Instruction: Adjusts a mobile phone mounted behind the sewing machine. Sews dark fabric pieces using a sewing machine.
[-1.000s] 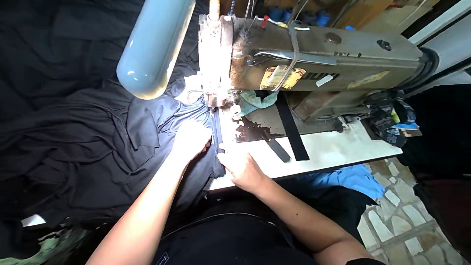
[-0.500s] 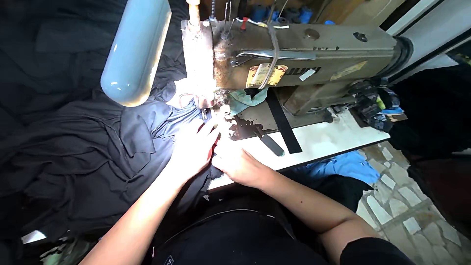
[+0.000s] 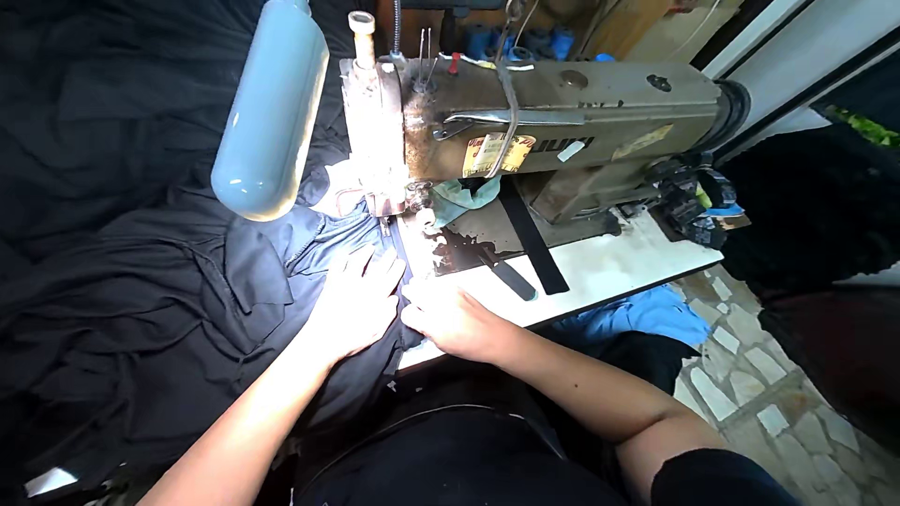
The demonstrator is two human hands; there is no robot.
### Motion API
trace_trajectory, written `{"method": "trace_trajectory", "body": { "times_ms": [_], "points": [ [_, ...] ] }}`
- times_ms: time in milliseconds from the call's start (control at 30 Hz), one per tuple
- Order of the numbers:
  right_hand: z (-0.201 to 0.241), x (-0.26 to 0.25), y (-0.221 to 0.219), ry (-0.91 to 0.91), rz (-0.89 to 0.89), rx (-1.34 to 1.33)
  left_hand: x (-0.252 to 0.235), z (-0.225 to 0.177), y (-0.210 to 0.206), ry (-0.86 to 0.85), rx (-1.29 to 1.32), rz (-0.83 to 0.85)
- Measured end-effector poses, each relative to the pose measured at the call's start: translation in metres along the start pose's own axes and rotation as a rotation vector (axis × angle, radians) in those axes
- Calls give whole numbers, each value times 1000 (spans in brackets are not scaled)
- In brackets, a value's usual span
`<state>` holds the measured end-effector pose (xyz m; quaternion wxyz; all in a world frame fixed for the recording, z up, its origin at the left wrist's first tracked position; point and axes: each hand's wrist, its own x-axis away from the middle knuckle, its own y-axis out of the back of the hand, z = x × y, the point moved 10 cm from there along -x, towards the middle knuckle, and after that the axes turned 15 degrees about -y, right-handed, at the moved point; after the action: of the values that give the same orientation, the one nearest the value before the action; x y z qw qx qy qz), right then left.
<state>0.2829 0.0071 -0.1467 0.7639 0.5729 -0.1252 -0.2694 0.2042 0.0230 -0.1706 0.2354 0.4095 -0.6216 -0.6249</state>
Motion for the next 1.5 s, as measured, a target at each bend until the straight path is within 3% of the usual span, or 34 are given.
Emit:
{"method": "trace_trajectory", "body": {
  "times_ms": [67,167,233,600,1067,1167,1267,1300,1367,1433,1500],
  "points": [
    [-1,0,-1,-10,-1,-9,0,2,-1,11,19,-9],
    [0,1,-1,4,-31,-1,6,-2,11,-112,7,-271],
    [-1,1,-1,13,-54,-1,9,-4,18,-159,12,-348],
    [-12,-11,0,15,-175,40,0,14,14,-115,-5,-279],
    [-42,-48,2,-146,-87,-36,-21,41,21,-52,-32,-278],
    [-43,-51,-2,-138,-107,-71,-13,21,36,36,28,-326],
    [-52,-55,-6,-281,55,-147,8,-49,59,122,180,-501],
    [-57,-57,-3,-341,53,-197,15,-75,54,132,245,-466],
    [-64,-57,3,-417,-13,-297,25,-99,24,221,339,-232],
    [-64,-57,9,-443,-33,-335,26,-69,13,333,237,-186],
    [-64,-60,3,-504,17,-368,18,-16,27,455,106,-305]
  ]
}}
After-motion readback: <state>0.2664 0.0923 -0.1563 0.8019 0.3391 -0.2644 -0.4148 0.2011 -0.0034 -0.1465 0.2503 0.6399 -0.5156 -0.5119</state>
